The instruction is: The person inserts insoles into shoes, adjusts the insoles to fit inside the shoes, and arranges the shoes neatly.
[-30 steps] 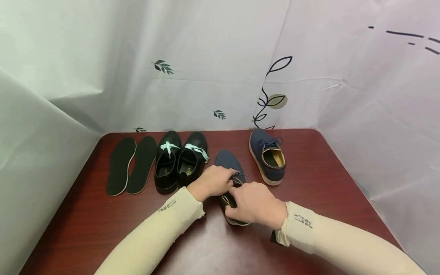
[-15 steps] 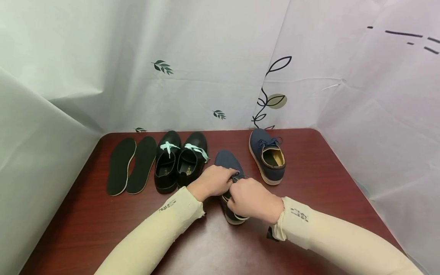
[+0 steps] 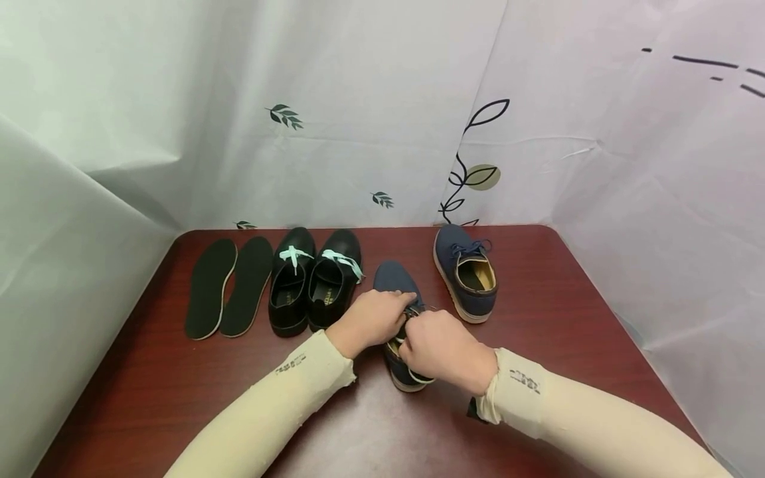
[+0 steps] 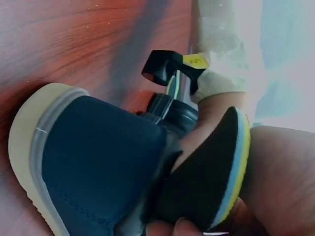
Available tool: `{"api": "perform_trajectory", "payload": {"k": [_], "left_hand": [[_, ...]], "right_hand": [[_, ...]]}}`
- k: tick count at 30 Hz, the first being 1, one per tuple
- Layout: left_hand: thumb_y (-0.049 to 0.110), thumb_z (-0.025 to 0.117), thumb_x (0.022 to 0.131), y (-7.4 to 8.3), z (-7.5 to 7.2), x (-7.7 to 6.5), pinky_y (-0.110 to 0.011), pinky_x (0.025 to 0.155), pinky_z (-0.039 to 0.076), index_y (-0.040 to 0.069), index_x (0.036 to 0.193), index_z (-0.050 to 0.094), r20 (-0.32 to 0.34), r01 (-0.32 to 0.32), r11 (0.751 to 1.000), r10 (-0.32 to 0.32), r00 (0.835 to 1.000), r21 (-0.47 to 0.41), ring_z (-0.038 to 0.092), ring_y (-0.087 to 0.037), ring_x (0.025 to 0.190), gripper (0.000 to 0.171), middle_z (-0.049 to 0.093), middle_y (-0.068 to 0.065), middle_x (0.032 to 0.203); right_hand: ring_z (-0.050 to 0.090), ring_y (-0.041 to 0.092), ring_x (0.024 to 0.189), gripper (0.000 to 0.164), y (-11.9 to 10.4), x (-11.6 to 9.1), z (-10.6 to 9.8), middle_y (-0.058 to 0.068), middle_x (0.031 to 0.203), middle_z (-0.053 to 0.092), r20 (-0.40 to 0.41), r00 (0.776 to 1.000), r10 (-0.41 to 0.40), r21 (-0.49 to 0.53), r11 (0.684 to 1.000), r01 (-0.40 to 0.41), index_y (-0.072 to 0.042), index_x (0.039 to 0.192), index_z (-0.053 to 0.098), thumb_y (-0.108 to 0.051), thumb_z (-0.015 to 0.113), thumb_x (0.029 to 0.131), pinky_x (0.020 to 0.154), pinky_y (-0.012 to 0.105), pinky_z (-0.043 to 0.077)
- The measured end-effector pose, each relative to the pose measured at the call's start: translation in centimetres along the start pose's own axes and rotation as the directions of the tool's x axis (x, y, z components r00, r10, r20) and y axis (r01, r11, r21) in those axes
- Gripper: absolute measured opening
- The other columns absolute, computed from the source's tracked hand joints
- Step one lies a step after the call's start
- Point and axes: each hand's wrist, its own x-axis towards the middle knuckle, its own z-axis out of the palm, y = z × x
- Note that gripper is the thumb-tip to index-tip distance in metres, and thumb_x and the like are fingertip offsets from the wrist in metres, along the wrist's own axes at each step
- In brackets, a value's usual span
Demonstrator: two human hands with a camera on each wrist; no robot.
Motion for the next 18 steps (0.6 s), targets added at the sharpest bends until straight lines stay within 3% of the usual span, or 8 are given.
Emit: {"api": "perform_trajectory", "payload": {"k": [4, 8, 12, 18], "left_hand": [[0.028, 0.053, 0.102, 0.2, -0.1, 0.1, -0.045, 0.077, 0.064, 0.018, 0.142, 0.058, 0.018, 0.021, 1.000, -0.021, 1.000, -0.020, 0.074, -0.029, 0.093, 0.041, 0.072, -0.009, 0.134], [0.031, 0.053, 0.102, 0.1, -0.3, 0.0, -0.047, 0.083, 0.063, 0.018, 0.143, 0.057, 0.043, 0.029, 0.998, -0.027, 0.999, -0.047, 0.072, -0.029, 0.103, 0.043, 0.071, -0.008, 0.135], [0.031, 0.055, 0.102, 0.0, -0.3, 0.1, -0.044, 0.082, 0.064, 0.019, 0.143, 0.057, 0.052, 0.017, 0.998, -0.013, 0.999, -0.067, 0.073, -0.025, 0.102, 0.043, 0.070, -0.006, 0.136], [0.026, 0.056, 0.101, -0.2, -0.1, 0.2, -0.041, 0.079, 0.064, 0.018, 0.143, 0.057, 0.054, 0.024, 0.998, -0.021, 0.998, -0.058, 0.073, -0.025, 0.100, 0.043, 0.070, -0.007, 0.137]], "right_hand": [[0.052, 0.020, 0.044, 0.038, -0.3, 0.3, 0.6, -0.001, 0.044, 0.050, -0.102, 0.995, -0.010, -0.032, 0.999, 0.006, -0.018, 0.047, 0.046, -0.017, 0.065, 0.079, 0.041, 0.038, 0.053], [0.055, 0.022, 0.044, 0.035, -0.4, 1.0, 1.3, 0.002, 0.047, 0.054, -0.143, 0.989, 0.037, 0.000, 0.999, -0.037, -0.016, 0.049, 0.050, -0.016, 0.064, 0.081, 0.039, 0.039, 0.054], [0.059, 0.026, 0.050, 0.033, -0.6, 0.8, 1.8, 0.005, 0.053, 0.059, -0.118, 0.989, 0.094, 0.002, 0.996, -0.094, -0.014, 0.054, 0.056, -0.022, 0.065, 0.084, 0.043, 0.041, 0.056], [0.062, 0.033, 0.072, 0.041, -1.1, -0.6, 0.7, 0.016, 0.081, 0.068, 0.004, 0.994, 0.105, -0.068, 0.992, -0.104, -0.011, 0.073, 0.072, -0.049, 0.066, 0.085, 0.054, 0.046, 0.059]]}}
